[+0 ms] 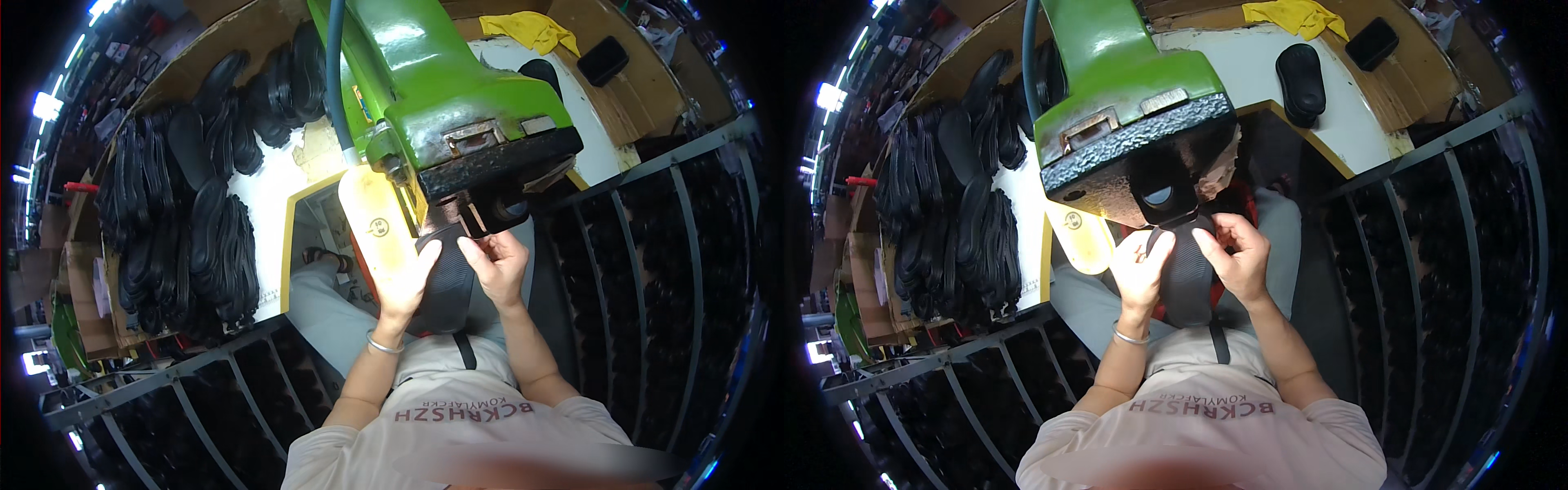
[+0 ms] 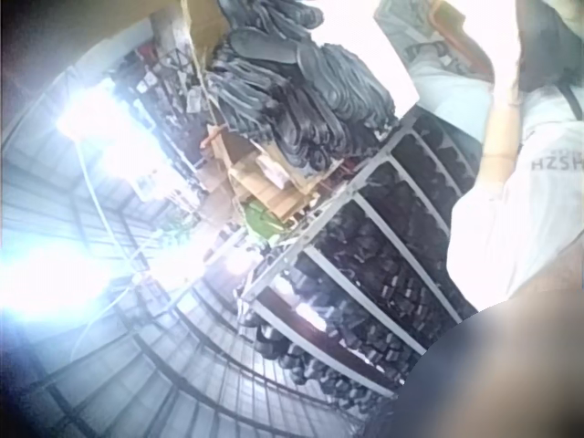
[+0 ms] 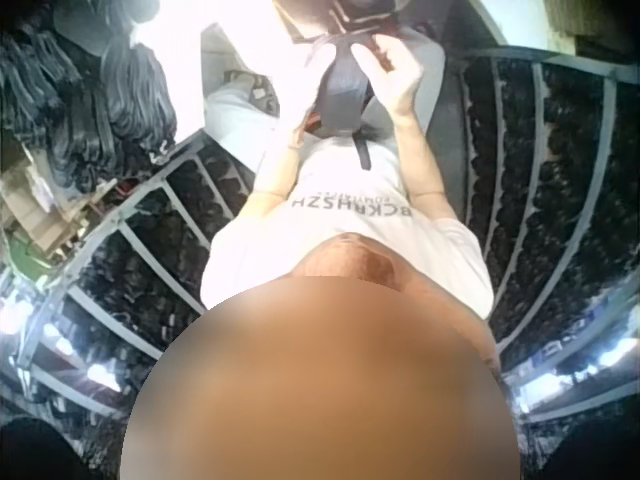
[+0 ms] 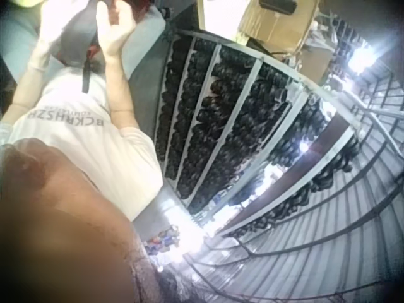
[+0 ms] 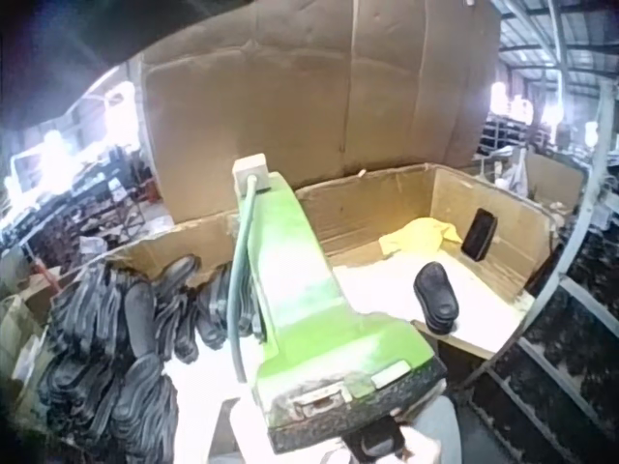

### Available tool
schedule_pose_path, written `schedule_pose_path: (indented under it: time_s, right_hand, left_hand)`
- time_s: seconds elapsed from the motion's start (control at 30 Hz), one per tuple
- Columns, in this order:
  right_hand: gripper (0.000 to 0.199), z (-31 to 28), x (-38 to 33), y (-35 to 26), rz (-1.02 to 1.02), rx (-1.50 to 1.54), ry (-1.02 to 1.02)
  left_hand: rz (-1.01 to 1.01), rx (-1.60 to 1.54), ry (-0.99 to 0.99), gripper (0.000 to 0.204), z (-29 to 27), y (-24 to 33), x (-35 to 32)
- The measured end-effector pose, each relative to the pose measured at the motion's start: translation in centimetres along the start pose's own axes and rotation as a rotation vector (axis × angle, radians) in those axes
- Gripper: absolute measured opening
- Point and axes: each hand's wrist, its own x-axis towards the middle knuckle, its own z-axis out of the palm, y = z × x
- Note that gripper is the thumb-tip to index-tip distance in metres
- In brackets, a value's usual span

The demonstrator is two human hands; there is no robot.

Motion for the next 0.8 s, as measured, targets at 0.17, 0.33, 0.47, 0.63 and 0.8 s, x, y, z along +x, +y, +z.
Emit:
schedule_pose_path:
  time_s: [0.17,0.33,0.47,0.63,0.8]
  right_hand:
    - [0.015,0.5,0.1,0.4,-0.051,-0.069,-0.067]
    - [0.042,-1.1,-3.5,4.1,0.229,0.202,-0.266]
    - [0.038,-0.5,-8.1,5.9,0.480,0.285,-0.372]
    - [0.037,-2.3,-10.4,5.5,0.648,0.332,-0.404]
    - [0.029,-5.4,-9.6,3.7,0.585,0.331,-0.381]
  left_hand:
    - [0.069,-0.044,0.144,0.016,-0.4,-1.0,-1.1]
    - [0.162,0.163,-0.128,0.016,0.0,0.3,0.5]
    - [0.093,0.208,-0.150,0.019,0.3,0.3,1.6]
    - [0.209,0.221,-0.180,0.014,-0.4,2.0,1.7]
    - [0.020,-0.054,-0.111,0.011,-0.8,1.9,0.0]
